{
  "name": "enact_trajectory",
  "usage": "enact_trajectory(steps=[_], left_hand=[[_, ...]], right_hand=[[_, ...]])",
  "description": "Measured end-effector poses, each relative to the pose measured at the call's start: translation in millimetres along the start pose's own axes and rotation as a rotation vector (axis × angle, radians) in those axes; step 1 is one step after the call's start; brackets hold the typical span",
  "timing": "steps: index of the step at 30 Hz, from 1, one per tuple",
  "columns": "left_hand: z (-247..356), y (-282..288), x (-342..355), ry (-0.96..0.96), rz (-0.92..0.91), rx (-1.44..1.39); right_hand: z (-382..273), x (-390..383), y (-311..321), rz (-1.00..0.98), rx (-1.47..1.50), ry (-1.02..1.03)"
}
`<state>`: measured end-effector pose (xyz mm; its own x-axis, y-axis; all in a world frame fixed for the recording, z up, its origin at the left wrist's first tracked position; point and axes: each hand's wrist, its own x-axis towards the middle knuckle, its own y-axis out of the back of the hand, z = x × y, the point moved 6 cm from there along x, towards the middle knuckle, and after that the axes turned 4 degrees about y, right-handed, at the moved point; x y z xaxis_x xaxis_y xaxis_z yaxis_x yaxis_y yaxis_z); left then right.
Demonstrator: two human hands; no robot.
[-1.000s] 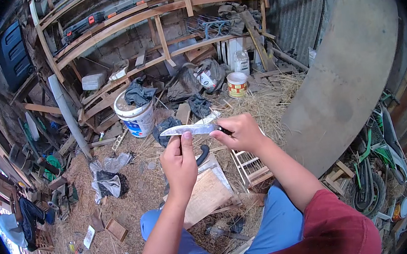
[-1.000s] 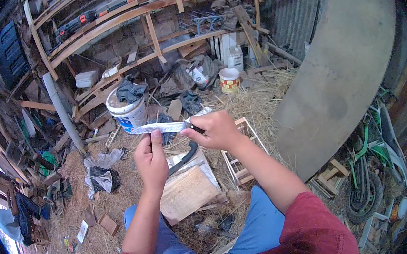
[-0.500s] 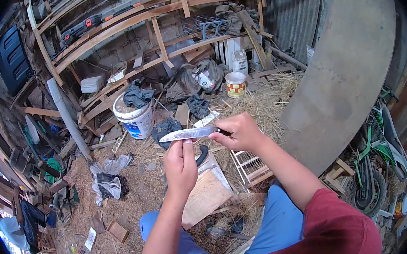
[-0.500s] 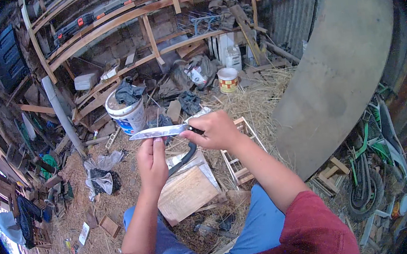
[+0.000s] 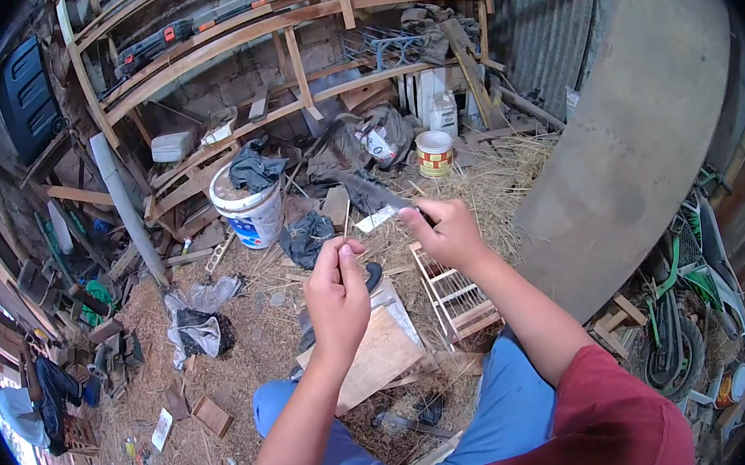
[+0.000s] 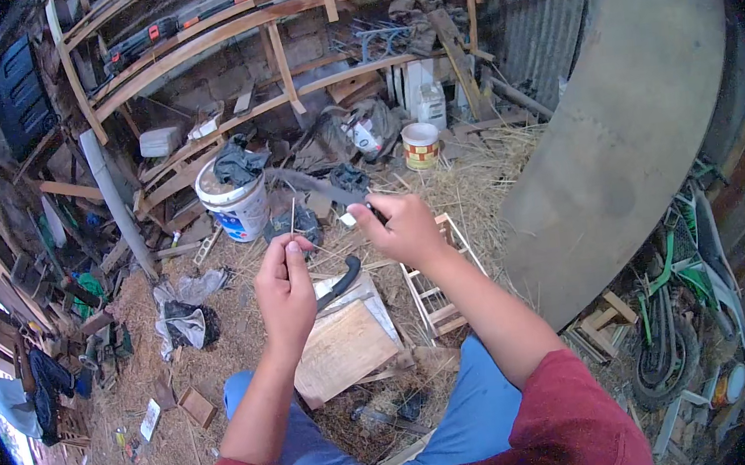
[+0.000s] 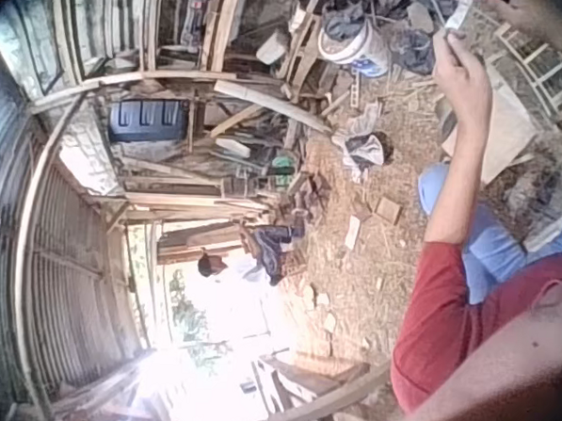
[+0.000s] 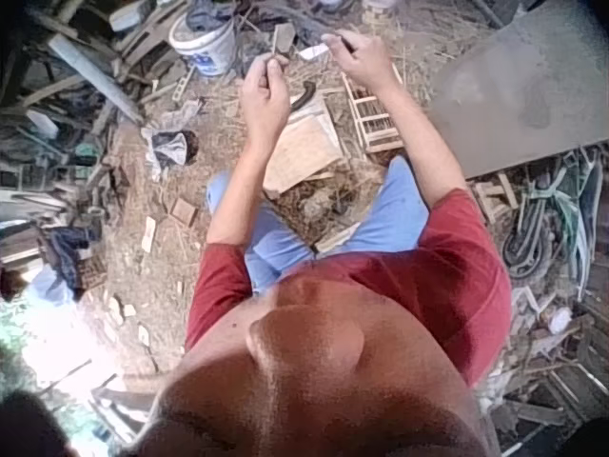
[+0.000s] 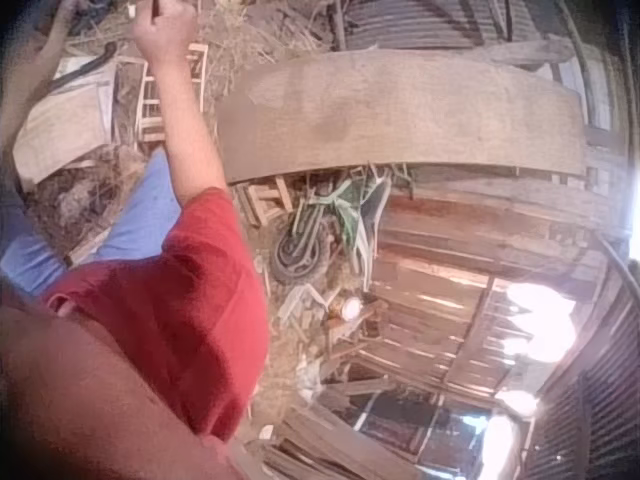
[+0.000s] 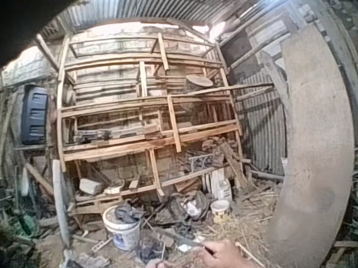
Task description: The person shapes and finishes small wooden components using a knife and a sharpening stone. The person scrapes a thin wooden stick with the knife and rubs the knife blade against a whetstone while holding a partially assembled bird cage nearby.
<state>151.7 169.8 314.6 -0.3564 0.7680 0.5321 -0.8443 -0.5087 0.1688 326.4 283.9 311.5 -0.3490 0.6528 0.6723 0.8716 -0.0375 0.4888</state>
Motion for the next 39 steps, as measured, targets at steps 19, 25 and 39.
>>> enact_trajectory(steps=[19, 25, 39], left_hand=[[-3, -4, -37, 0.313, -0.237, -0.097], [0, -5, -64, 0.416, -0.296, -0.045], [-147, 80, -156, 0.442, -0.294, 0.176]], right_hand=[[9, -17, -25, -0.167, 0.598, -0.424], [-20, -38, -42, -0.274, 0.811, -0.356], [59, -75, -93, -0.397, 0.341, -0.572]])
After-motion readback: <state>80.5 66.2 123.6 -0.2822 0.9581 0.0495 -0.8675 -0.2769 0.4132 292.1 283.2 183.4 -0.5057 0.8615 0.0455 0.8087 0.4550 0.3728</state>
